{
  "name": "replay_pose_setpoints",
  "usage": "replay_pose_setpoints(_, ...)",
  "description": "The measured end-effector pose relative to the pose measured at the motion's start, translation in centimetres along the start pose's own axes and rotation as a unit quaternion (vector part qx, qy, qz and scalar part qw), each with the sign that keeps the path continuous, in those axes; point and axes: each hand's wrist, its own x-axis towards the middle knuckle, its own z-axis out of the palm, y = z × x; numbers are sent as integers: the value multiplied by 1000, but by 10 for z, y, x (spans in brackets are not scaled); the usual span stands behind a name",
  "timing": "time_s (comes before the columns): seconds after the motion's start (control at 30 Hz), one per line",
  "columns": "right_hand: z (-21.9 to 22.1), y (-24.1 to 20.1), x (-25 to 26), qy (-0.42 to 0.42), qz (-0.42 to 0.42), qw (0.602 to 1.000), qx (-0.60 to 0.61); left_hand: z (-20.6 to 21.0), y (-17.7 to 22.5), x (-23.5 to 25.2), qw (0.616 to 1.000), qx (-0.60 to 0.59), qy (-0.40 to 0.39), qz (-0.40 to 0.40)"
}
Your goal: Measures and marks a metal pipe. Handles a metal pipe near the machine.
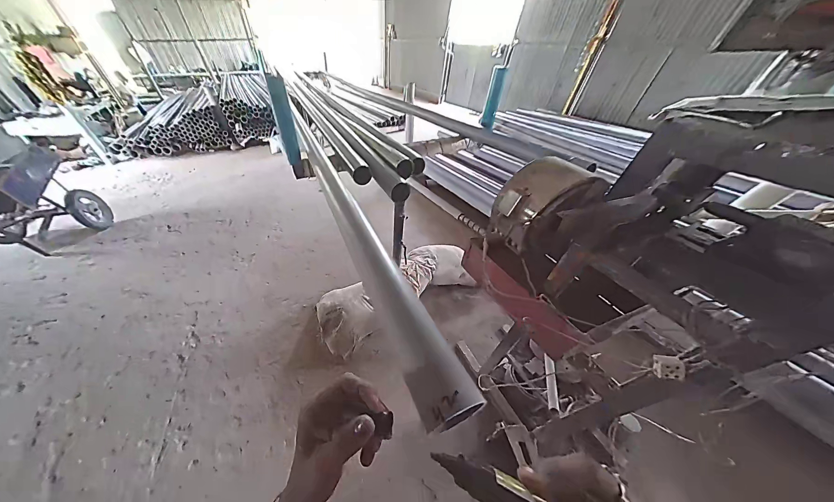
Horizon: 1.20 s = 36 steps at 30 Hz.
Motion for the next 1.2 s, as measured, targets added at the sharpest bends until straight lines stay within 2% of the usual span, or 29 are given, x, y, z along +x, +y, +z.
replay_pose_setpoints(0.4, 96, 22, 0, -99, 35, 992, -65, -64, 43, -44, 999, -33, -16, -37)
replay_pose_setpoints(0.63, 133, 32, -9, -115, 96, 985, -86, -101, 66, -65, 992, 103, -30, -61)
replay_pose_setpoints(0.77, 145, 40, -18, -111, 102, 983, -104, -111, 65, -76, 990, 120, -28, -74)
replay_pose_setpoints(0.87, 150, 45, -22, -126, 119, 973, -153, -115, 66, -77, 989, 116, -42, -87)
replay_pose_setpoints(1.03, 156, 58, -30, -174, 108, 966, -158, -123, 67, -80, 975, 93, -64, -193)
replay_pose_setpoints(1.2, 163, 71, -39, -169, 87, 970, -152, -123, 71, -77, 975, -20, -97, -198)
